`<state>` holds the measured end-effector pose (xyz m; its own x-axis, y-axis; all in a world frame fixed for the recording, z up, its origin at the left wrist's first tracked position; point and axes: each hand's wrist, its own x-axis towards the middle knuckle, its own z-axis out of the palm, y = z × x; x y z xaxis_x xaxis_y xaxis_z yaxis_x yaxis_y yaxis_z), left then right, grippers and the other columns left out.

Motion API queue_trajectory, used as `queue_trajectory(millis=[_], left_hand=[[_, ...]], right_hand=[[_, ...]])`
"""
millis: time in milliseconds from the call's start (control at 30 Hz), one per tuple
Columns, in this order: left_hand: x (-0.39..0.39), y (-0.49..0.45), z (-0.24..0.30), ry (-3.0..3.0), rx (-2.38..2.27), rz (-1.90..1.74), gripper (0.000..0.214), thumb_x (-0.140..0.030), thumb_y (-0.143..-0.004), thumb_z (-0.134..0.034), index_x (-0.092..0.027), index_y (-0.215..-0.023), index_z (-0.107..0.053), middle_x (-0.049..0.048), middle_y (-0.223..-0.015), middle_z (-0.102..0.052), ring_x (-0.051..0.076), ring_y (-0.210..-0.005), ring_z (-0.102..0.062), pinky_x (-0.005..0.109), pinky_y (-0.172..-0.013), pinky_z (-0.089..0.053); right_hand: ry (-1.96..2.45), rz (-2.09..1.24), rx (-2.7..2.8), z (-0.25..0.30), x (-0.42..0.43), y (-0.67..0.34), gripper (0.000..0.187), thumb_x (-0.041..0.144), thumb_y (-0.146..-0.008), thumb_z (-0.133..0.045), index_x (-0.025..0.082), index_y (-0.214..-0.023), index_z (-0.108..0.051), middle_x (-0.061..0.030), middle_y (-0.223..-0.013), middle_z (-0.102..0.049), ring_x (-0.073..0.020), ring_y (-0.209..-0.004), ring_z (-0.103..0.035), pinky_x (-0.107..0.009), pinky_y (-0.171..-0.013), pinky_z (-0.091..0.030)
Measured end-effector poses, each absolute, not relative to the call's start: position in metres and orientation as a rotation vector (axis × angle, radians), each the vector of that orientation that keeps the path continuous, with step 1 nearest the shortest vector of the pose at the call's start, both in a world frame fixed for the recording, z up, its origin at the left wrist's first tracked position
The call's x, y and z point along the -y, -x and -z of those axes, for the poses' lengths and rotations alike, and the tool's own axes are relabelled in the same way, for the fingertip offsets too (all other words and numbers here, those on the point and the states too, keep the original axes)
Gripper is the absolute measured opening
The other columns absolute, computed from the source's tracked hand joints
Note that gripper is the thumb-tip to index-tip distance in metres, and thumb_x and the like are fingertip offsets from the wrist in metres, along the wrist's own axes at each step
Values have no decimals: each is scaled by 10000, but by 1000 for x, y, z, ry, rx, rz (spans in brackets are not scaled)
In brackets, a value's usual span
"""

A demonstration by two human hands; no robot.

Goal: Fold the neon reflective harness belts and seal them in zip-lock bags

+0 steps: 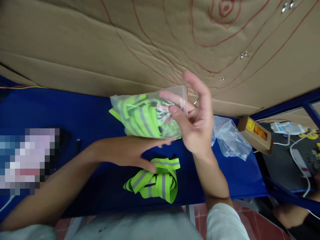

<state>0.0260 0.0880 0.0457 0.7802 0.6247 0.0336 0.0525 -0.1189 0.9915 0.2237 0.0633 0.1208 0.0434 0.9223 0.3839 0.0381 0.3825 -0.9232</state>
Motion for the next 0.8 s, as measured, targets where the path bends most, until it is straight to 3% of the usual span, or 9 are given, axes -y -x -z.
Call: queue_trajectory(millis=[100,167,300,367,433,500,600,700,800], left_hand=[[-113,17,-47,-1932,-889,-452,323,-504,-747,-854,-266,-961,-808,58,-867,-797,263,-776,-749,356,-826,-579],[-123,31,-61,-2031,-1197,-775,304,-577,-837,-740,-279,-855,-799,59,-782,-749,261,-753,-705,400,-918,-563],[-113,19,-98,-1793,-1121,-1422,375,-553,-886,-732,-351,-1200,-761,58,-1129,-756,295,-1004,-692,462,-1007,-542],[-104,4,-107,-1719,-874,-1267,604,-481,-723,-912,-297,-1275,-753,62,-1171,-765,296,-1083,-695,416,-1011,-543],[-99,-7,-108,-1694,-741,-978,523,-442,-636,-969,-220,-1090,-831,69,-959,-791,258,-893,-708,347,-858,-567],[-98,-12,-106,-1639,-713,-859,344,-469,-698,-925,-186,-880,-852,68,-780,-770,209,-706,-660,295,-677,-532],[-99,-9,-103,-1586,-743,-1070,271,-470,-824,-830,-204,-864,-864,73,-805,-789,199,-688,-666,269,-589,-499],[-100,-6,-99,-1608,-774,-1283,222,-449,-896,-775,-251,-916,-874,60,-885,-814,217,-758,-715,302,-665,-560],[-103,-9,-92,-1586,-771,-1369,273,-490,-946,-716,-266,-949,-873,55,-952,-829,257,-868,-752,370,-788,-594]], right_hand=[[887,-699,1376,-138,-55,-238,522,151,-927,-736,525,-1280,-646,158,-1667,-386,-222,-1208,-728,-315,-784,-681],[893,-679,1458,-144,-50,-244,525,113,-923,-735,514,-1257,-674,146,-1622,-457,-197,-1142,-756,-310,-814,-684],[959,-775,1730,-139,-44,-244,586,154,-979,-679,577,-1372,-585,116,-1427,-669,-204,-1106,-776,-376,-910,-688],[967,-775,1919,-134,-45,-239,627,236,-993,-674,606,-1465,-488,96,-1300,-744,-241,-1143,-760,-482,-1073,-633],[1008,-681,2060,-132,-49,-237,667,312,-957,-730,597,-1499,-465,73,-1250,-761,-273,-1236,-710,-524,-1221,-517],[1054,-572,2079,-132,-54,-239,699,357,-892,-808,558,-1489,-505,58,-1362,-708,-289,-1329,-641,-499,-1258,-469],[1086,-568,1996,-135,-64,-250,620,398,-807,-890,411,-1377,-646,7,-1386,-679,-286,-1273,-642,-448,-1140,-538],[1140,-752,1919,-135,-70,-265,341,444,-800,-891,278,-1069,-762,-7,-973,-747,-201,-901,-689,-356,-852,-598],[1151,-853,1775,-132,-74,-273,272,456,-788,-897,245,-891,-760,17,-769,-695,-137,-698,-610,-286,-656,-530]])
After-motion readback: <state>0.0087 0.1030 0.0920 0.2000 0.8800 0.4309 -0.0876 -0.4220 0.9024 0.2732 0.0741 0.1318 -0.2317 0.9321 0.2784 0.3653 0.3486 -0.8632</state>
